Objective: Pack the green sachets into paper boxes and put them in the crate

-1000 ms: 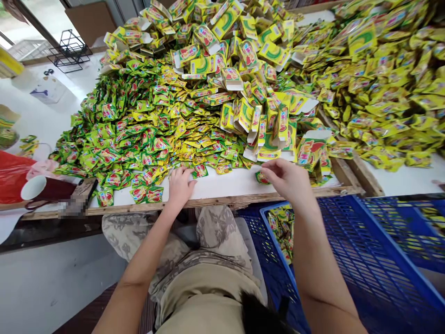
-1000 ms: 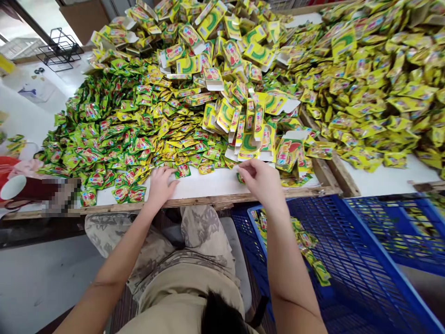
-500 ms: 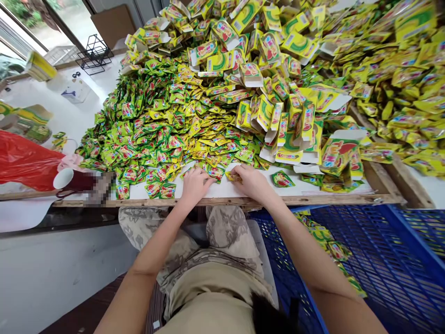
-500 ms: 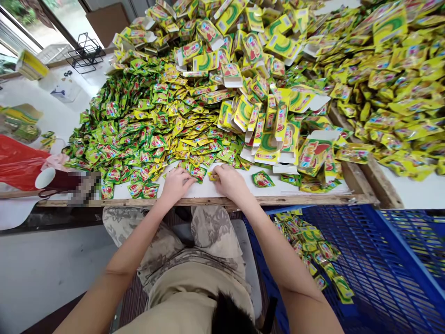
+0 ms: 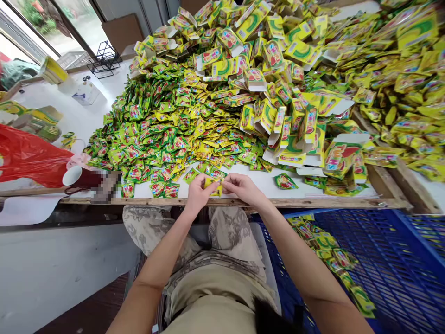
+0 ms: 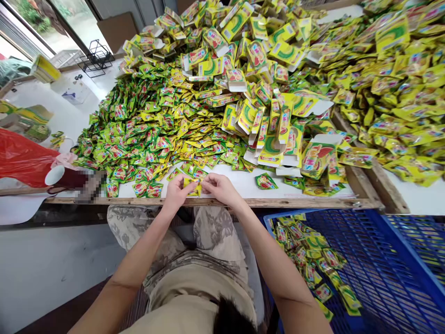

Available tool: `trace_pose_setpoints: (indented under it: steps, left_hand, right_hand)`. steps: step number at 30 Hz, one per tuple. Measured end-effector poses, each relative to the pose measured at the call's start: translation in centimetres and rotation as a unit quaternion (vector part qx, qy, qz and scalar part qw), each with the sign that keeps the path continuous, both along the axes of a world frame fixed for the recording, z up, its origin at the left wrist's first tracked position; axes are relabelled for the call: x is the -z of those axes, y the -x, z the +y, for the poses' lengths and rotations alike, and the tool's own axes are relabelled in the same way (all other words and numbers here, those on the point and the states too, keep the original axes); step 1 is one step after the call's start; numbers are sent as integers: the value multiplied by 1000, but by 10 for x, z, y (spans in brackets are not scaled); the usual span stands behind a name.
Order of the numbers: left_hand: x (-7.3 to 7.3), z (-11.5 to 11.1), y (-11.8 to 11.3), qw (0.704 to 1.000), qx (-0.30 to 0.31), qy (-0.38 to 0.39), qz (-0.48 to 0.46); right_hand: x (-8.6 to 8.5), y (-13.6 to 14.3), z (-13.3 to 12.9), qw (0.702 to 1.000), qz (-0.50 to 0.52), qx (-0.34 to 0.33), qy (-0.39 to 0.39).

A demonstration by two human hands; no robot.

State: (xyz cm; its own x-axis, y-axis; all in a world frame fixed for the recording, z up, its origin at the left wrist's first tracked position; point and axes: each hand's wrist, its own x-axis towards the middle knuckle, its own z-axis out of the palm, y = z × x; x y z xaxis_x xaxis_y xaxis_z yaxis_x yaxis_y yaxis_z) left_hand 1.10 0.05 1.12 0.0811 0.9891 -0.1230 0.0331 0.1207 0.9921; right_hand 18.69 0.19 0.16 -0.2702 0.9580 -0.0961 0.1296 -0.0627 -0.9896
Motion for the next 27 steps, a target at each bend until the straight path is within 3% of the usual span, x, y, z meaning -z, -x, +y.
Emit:
trace_pose_setpoints:
  steps: [3,5,8,10,14,20,24,27]
  left_hand:
    - [6,6,15,995,-94,10,-18]
    - [10,10,20,990,-135,19,-43]
    - [14,15,19,987,-132,45,-80]
    - [15,16,19,987,-111,64,-98]
    - [16,17,19,984,-117,71,-112]
    - [20,16,16,988,-143,4,-55]
    - [21,14,18,985,-154,-13,-71]
    - [17,11,17,986,-142,-5,-86]
  right_hand:
    - [2,1,18,985,-130,45,-106]
    - [0,6,33,951,-255,62,-165]
    - [-3,13,51,885,-423,34,-193]
    - [-3,15,55,864,-462,17,-198]
    - [1,13,43,880,-435,48,-186]
    - [12,23,24,887,-422,56,-181]
    - [15,17,23,933,-322,70,-143]
    - [9,15,15,986,-129,67,-87]
